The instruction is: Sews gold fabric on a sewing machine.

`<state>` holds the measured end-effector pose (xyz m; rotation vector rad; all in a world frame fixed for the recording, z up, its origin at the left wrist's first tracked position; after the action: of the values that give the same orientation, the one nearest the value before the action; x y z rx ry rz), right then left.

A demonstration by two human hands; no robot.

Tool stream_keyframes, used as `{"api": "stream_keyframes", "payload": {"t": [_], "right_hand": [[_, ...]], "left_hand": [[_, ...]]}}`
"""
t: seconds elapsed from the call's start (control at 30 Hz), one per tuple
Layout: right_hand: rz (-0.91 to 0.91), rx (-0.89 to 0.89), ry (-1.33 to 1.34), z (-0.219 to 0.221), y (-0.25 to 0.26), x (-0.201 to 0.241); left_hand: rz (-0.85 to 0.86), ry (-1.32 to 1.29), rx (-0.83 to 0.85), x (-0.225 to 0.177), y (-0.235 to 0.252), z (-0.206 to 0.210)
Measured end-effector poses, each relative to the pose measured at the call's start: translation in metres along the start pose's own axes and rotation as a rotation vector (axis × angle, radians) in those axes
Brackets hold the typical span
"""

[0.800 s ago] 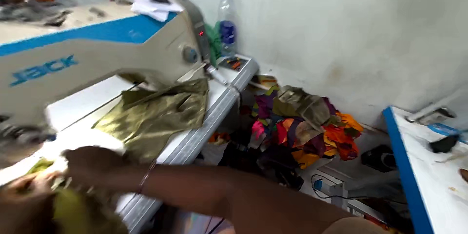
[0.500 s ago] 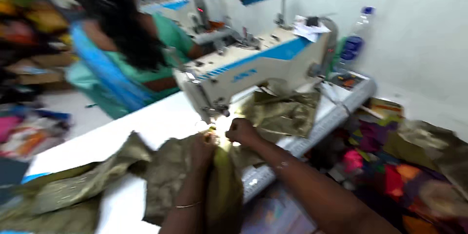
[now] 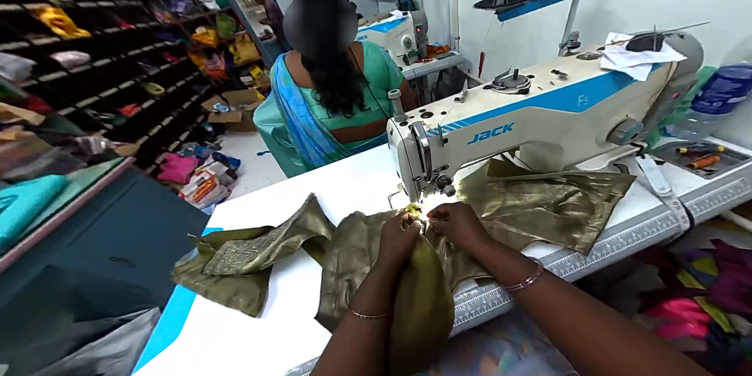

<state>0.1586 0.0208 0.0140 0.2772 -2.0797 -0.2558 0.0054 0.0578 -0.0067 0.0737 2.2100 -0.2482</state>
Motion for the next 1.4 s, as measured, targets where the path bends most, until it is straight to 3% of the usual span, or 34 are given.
{"api": "stream_keyframes", "payload": {"t": [0.2, 0.4, 0.73, 1.03, 1.4], "right_hand": [[-0.116, -0.01, -0.202, 0.018, 0.013, -0.016], [-0.147, 0.111, -0.426, 0.024, 0.015, -0.009], [0.053, 0.073, -0.294, 0.018, 0.02, -0.018], [-0.007, 0.094, -0.226, 0.017, 0.019, -0.022], [0.078, 0.078, -0.241, 0.016, 0.024, -0.031]], "left_hand": [[0.004, 0.063, -0.011, -0.008, 0.007, 0.003], [-0.029, 0.125, 0.031, -0.01, 0.016, 0.006], [-0.022, 0.151, 0.036, -0.011, 0.013, 0.008], [-0.063, 0.083, 0.027, -0.008, 0.015, 0.009], [-0.071, 0.102, 0.065, -0.008, 0.015, 0.01]]}}
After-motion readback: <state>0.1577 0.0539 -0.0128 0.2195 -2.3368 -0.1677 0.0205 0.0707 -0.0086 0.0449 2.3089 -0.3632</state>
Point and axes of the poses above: each hand's wrist, its own y-axis towards the middle knuckle, its own z-axis out of the palm, x = y × z, the point moved 5 cm from there along y, towards the middle knuckle, and after that the axes turned 15 degrees about -z, right-handed, at the moved point
